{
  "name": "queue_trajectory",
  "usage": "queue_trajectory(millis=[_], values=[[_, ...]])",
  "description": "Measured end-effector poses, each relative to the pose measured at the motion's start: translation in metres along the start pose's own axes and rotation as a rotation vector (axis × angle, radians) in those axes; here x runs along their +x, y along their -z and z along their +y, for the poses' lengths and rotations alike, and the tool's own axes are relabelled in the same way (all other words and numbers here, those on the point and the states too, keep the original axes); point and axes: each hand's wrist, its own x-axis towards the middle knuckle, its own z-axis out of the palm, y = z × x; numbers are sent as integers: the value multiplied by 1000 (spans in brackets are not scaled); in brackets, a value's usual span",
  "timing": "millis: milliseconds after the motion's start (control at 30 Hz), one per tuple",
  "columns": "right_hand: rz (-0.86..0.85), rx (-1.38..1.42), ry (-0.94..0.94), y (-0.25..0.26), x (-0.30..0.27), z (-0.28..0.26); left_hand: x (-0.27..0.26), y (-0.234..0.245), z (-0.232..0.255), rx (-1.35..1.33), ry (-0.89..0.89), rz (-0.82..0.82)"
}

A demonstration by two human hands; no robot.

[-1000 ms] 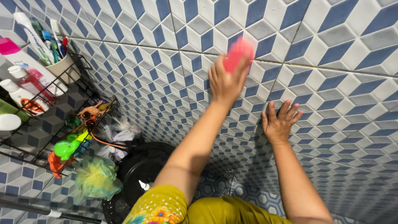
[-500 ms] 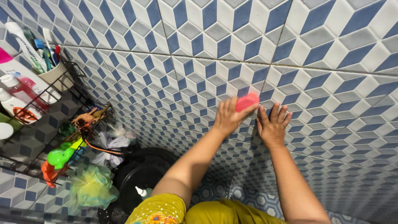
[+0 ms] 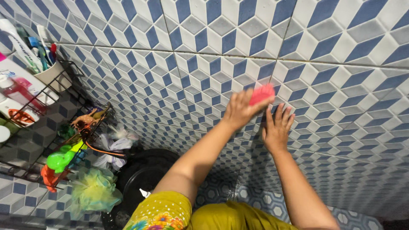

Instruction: The person scrubs the tiled bathroom walls using a long-handled brush and then a pink sponge. They clean the floor near the door and the wall sections around a corner shelf containing toiletries.

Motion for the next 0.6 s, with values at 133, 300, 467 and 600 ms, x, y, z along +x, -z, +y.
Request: queue_trajectory(millis=[133, 300, 467, 600], values=[[143, 421, -142, 11, -30, -48, -52, 6, 13, -154, 119, -207], [78, 1325, -636, -2, -19, -88, -37, 14, 22, -280, 236, -130], [235, 1301, -397, 2, 21, -108, -24, 38, 22, -330, 268, -105], [143, 1472, -684, 2, 23, -129, -28, 64, 6, -468, 287, -178]])
